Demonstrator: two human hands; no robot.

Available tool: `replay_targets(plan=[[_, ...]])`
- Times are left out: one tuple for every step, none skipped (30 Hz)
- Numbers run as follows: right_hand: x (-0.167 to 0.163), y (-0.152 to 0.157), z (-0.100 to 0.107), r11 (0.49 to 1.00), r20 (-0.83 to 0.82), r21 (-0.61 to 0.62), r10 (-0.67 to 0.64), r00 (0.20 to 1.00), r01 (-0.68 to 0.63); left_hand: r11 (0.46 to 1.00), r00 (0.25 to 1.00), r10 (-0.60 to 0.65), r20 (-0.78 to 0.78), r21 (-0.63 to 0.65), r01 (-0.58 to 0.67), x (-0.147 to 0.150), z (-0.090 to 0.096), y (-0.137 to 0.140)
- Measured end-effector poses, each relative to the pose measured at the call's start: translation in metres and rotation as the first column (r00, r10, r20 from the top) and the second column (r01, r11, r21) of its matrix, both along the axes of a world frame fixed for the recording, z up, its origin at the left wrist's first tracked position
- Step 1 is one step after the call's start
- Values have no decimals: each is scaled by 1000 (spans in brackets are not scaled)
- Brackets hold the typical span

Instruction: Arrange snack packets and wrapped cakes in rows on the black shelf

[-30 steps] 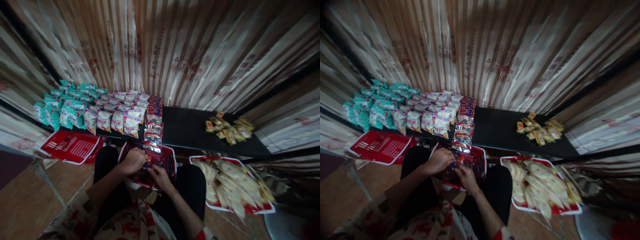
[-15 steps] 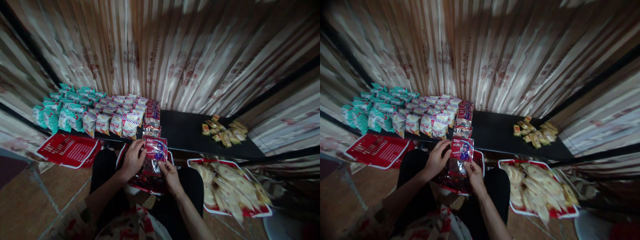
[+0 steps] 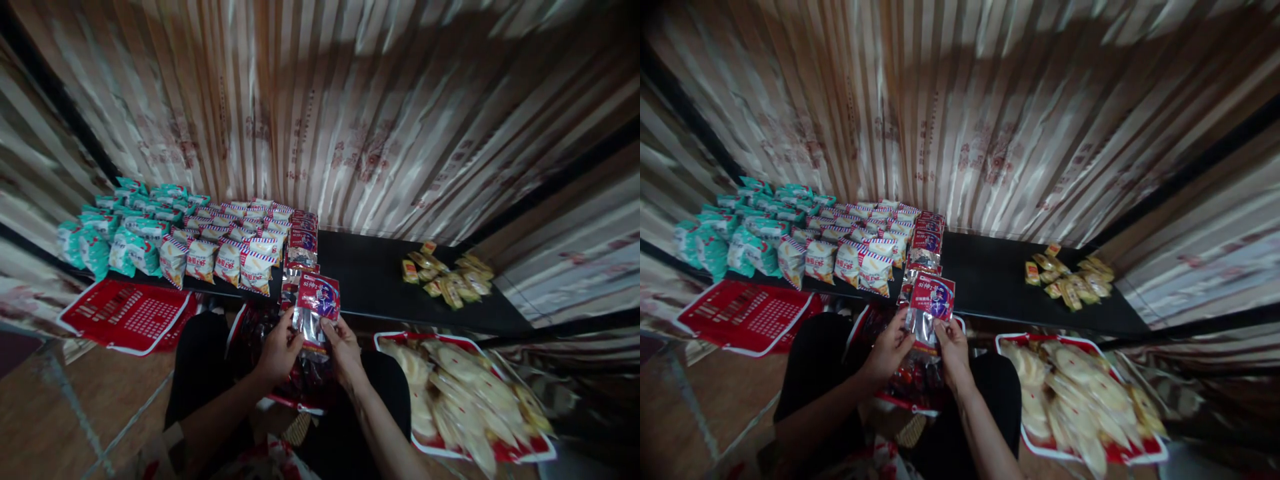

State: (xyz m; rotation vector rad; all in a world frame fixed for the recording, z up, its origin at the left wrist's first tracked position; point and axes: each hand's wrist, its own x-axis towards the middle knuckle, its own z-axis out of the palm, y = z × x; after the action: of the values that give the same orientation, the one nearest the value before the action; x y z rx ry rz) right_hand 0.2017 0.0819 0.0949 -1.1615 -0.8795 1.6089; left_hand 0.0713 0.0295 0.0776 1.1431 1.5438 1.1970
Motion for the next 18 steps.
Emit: replay_targets(plan=[[-2,4,1,1000,-5,0,-1,1000,1,1000,1000,20,14,2,-20,0,-1,5],[-4,9,1,1000,-11,0,0,1000,0,999,999,40,20,7,-40,-1,-1,10],[-6,14,1,1000,-15,2,-2,1000,2,998,998,59,20,13,-59,-3,-1,15],[-8,21,0,1000,-11,5,-6,1000,6,997,997,74,15,17,-74,-4,0,20],[-11,28,-1,1000,-1,11,-8,1000,8,996,996,89,4,20,-90,-6,2,26],[-13,35,-3,1000,15,23,-11,1000,10,995,995,102,-7,20,-102,-8,4,31],[-15,43,-4,999,35,46,-16,999,14,994,994,112,-18,19,-112,-10,6,37],[-17,51,-6,997,59,78,-22,998,18,992,992,125,-26,15,-124,-12,8,43],[-20,59,-7,993,90,114,-30,995,20,990,990,140,-34,11,-140,-14,11,48],[-22,67,-8,989,131,149,-38,991,18,988,987,154,-45,5,-154,-15,13,54],[-24,75,-9,984,181,180,-50,982,17,986,984,169,-61,-1,-169,-16,15,60],[-27,83,-10,978,238,209,-62,969,11,983,980,181,-85,-8,-182,-18,16,65],[-29,91,-12,971,299,238,-72,951,-1,980,974,194,-119,-14,-197,-19,18,70],[-31,97,-13,963,359,267,-81,930,-19,977,966,206,-157,-18,-212,-21,18,76],[-33,104,-15,952,414,302,-95,905,-38,975,957,215,-195,-19,-223,-22,19,81],[-35,109,-17,938,461,342,-112,880,-59,973,949,219,-228,-17,-229,-24,18,85],[-37,114,-20,920,502,383,-132,855,-83,972,941,222,-256,-13,-233,-26,17,90],[-39,119,-22,899,537,424,-155,829,-107,972,934,222,-279,-10,-234,-27,15,94]])
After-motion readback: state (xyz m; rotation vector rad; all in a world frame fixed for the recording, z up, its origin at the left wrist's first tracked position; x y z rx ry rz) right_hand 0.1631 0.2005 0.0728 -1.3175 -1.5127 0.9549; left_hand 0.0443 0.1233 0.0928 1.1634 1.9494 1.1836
